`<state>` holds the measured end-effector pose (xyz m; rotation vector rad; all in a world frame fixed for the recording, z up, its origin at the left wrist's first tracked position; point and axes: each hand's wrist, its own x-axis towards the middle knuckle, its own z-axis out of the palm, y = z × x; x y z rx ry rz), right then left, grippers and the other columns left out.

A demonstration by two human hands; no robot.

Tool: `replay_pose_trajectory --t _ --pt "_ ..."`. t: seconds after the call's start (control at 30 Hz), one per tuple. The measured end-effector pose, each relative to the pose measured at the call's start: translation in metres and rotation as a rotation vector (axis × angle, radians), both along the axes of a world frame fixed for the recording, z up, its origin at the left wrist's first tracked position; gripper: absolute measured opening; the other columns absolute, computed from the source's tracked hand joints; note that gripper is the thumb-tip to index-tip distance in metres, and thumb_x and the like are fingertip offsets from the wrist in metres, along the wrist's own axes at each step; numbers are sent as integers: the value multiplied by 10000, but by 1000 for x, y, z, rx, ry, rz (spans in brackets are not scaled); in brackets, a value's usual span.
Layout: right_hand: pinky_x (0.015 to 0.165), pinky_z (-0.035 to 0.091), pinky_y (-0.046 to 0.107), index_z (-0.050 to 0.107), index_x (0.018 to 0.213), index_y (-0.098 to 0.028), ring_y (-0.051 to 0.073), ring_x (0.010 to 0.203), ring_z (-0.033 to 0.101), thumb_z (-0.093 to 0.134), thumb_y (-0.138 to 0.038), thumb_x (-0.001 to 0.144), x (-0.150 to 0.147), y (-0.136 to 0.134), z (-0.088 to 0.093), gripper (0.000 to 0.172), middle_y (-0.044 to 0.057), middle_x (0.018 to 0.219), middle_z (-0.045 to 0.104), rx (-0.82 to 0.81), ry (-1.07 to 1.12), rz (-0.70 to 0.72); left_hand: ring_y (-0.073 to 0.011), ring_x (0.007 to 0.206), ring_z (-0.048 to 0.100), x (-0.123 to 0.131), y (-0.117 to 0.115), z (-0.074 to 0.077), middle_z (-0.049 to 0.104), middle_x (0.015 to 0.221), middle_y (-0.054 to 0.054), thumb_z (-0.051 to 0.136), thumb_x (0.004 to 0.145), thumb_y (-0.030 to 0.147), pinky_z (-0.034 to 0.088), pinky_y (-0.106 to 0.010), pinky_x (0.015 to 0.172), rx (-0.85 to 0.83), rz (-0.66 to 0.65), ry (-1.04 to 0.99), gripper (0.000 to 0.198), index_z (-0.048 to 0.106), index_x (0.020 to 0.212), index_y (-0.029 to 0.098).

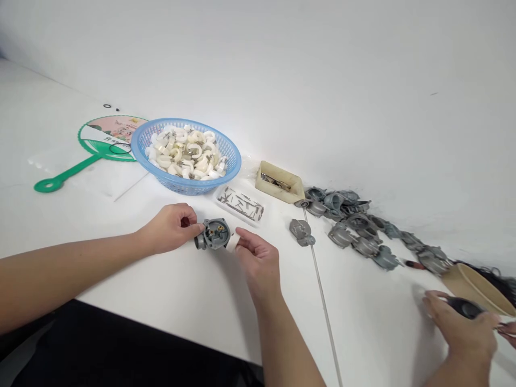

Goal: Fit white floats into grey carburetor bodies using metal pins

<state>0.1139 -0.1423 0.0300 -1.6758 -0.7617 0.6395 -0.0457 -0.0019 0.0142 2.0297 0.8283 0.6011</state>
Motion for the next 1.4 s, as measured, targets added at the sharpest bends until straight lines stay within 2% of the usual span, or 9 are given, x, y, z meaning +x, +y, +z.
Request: replay_pose_trajectory --t 0.23,0.6,0.87,1.13,1.4 --pt "590 448 278 701 965 -188 130 606 547 598 -174 593 4 1 -12 386 -6 662 618 -11 -122 54 -148 621 513 -1 -2 1 566 695 -5 542 742 419 393 -274 555 -7 -17 5 262 544 616 189" --pt "577 484 258 692 984 -176 141 622 594 590 -179 662 1 0 -13 338 22 717 658 -26 -226 75 -140 619 504 -1 -1 1 557 687 7 542 746 411 393 -272 549 -12 -20 20 259 536 607 192" --pt "667 521 293 683 1020 -193 161 704 626 582 -197 717 3 -2 -16 320 33 787 680 39 -310 119 -139 611 497 1 -2 1 549 681 6 523 754 374 395 -278 556 -18 -30 7 238 538 603 190" --pt "592 513 253 681 1033 -213 129 626 602 562 -190 744 11 -4 -18 313 11 731 664 55 -463 187 -137 607 489 0 -2 0 536 671 9 517 758 372 387 -273 552 -16 -40 -4 240 527 599 192" --pt "678 530 292 676 1042 -241 162 742 639 559 -185 767 13 -2 -21 304 35 866 689 90 -497 199 -137 612 489 0 -3 1 530 670 7 496 781 369 381 -273 560 -16 -51 -8 259 523 595 191"
